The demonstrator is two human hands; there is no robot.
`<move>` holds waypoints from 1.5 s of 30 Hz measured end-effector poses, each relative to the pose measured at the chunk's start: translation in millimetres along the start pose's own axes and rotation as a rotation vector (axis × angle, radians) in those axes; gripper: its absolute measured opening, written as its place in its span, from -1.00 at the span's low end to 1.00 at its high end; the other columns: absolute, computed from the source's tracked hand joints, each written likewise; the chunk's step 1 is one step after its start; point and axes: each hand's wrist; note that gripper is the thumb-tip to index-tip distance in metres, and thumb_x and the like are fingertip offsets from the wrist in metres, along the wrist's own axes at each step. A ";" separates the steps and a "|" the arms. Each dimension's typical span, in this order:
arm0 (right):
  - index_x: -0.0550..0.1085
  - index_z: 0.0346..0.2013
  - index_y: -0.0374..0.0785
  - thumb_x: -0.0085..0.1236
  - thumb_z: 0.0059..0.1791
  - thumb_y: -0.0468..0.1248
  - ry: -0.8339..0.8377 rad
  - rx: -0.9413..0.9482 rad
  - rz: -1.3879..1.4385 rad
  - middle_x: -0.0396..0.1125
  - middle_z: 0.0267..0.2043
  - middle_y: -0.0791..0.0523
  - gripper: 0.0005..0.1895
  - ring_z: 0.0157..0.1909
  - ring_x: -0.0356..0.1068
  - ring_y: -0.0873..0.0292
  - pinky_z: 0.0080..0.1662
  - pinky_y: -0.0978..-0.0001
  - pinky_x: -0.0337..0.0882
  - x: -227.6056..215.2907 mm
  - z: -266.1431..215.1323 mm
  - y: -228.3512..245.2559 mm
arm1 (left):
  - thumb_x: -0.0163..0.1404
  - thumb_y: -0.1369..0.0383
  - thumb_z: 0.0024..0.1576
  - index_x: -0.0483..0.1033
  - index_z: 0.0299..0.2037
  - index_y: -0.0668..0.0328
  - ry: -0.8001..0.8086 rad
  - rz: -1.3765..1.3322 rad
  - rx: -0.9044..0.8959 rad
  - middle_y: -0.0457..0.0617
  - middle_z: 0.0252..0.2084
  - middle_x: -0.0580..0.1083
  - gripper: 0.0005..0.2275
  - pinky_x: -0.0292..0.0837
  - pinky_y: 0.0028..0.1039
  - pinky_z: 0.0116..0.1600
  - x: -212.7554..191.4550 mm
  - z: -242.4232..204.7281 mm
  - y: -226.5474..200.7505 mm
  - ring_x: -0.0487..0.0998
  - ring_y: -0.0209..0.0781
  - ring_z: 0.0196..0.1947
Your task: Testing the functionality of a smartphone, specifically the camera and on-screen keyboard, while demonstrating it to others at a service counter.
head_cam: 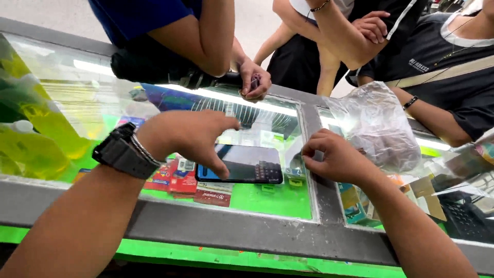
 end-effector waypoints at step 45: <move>0.69 -0.27 -0.14 0.26 -0.04 -0.23 0.210 0.250 -0.173 0.59 -0.27 0.21 -0.87 -0.24 0.55 0.29 -0.14 0.45 0.54 -29.5 -1.7 -2.6 | 0.39 0.09 -0.03 0.41 0.23 -0.14 0.119 0.147 -0.385 -0.12 0.19 0.52 -0.38 0.47 -0.24 0.06 -8.5 3.7 18.7 0.56 -0.04 0.10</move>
Point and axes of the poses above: each hand's wrist, its own z-axis towards the middle knuckle, its own x-axis out of the palm, y = z × x
